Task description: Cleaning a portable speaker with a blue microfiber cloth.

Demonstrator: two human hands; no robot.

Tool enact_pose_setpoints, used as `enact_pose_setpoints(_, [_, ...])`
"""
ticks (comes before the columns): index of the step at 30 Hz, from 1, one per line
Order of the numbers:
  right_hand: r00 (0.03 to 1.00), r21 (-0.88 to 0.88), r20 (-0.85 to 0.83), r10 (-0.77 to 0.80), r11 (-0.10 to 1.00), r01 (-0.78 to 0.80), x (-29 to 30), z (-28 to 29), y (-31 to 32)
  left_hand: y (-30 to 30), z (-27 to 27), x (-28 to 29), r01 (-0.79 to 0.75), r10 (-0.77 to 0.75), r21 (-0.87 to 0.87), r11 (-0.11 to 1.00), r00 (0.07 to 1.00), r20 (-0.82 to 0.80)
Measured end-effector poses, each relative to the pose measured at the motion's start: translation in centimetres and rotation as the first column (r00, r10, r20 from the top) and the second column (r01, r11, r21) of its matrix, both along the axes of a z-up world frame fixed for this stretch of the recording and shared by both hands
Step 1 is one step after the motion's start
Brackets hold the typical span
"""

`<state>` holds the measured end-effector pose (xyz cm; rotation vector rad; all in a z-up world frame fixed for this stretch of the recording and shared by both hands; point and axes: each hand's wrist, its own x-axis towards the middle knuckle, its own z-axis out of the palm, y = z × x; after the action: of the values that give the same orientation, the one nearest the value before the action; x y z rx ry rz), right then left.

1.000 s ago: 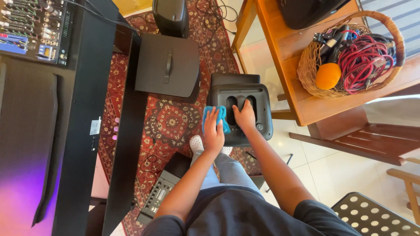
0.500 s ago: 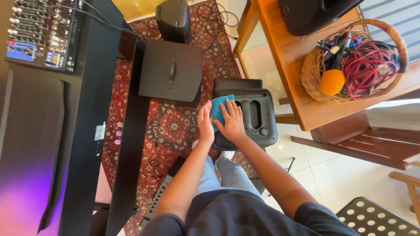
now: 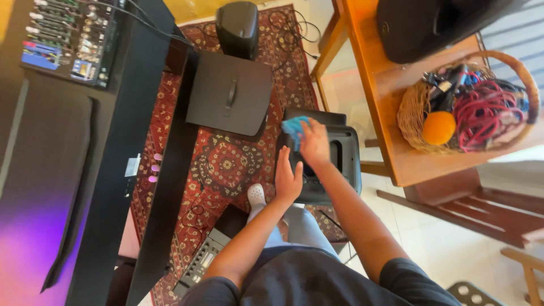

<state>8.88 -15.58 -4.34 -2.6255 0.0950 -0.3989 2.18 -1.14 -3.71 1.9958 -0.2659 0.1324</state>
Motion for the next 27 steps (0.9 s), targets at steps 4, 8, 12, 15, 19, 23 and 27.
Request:
enact_pose_setpoints(4, [0.996,-0.073,0.003,-0.088,0.993,0.088,-1.0,0.6,-2.9,-0.6,0.0,0.1,-0.026,0.027,0.042,0.999,0.999,-0.044])
enact_pose_setpoints(8, [0.998,-0.059,0.029,0.056,0.997,-0.054,-2.9,1.5,-2.4,-0.5,0.6,1.1,-0.011,0.026,0.14,0.99,0.995,-0.101])
enact_pose_setpoints(12, [0.979,-0.04,0.001,0.201,0.979,-0.201,-1.6,2.6,-1.9,-1.5,3.7,0.3,-0.063,-0.026,0.426,0.902,0.979,0.201])
enact_pose_setpoints(15, [0.977,-0.013,-0.007,0.211,0.977,-0.211,-0.9,3.2,-2.7,-4.4,4.5,-0.9,0.029,-0.038,0.302,0.953,0.999,0.023])
enact_pose_setpoints(19, [0.972,0.007,-0.038,0.233,0.973,-0.233,-1.0,3.5,-4.2,-6.4,3.3,0.1,0.031,-0.036,0.344,0.938,0.999,0.007])
enact_pose_setpoints(23, [0.986,0.089,0.015,0.164,0.982,-0.165,-1.5,2.6,-5.1,-7.3,0.9,0.4,0.246,-0.136,0.338,0.908,0.938,-0.318])
enact_pose_setpoints(27, [0.995,0.077,0.039,0.097,0.992,-0.099,-1.7,3.2,-6.0,-8.4,-4.5,1.5,0.159,-0.071,0.156,0.975,0.884,-0.461])
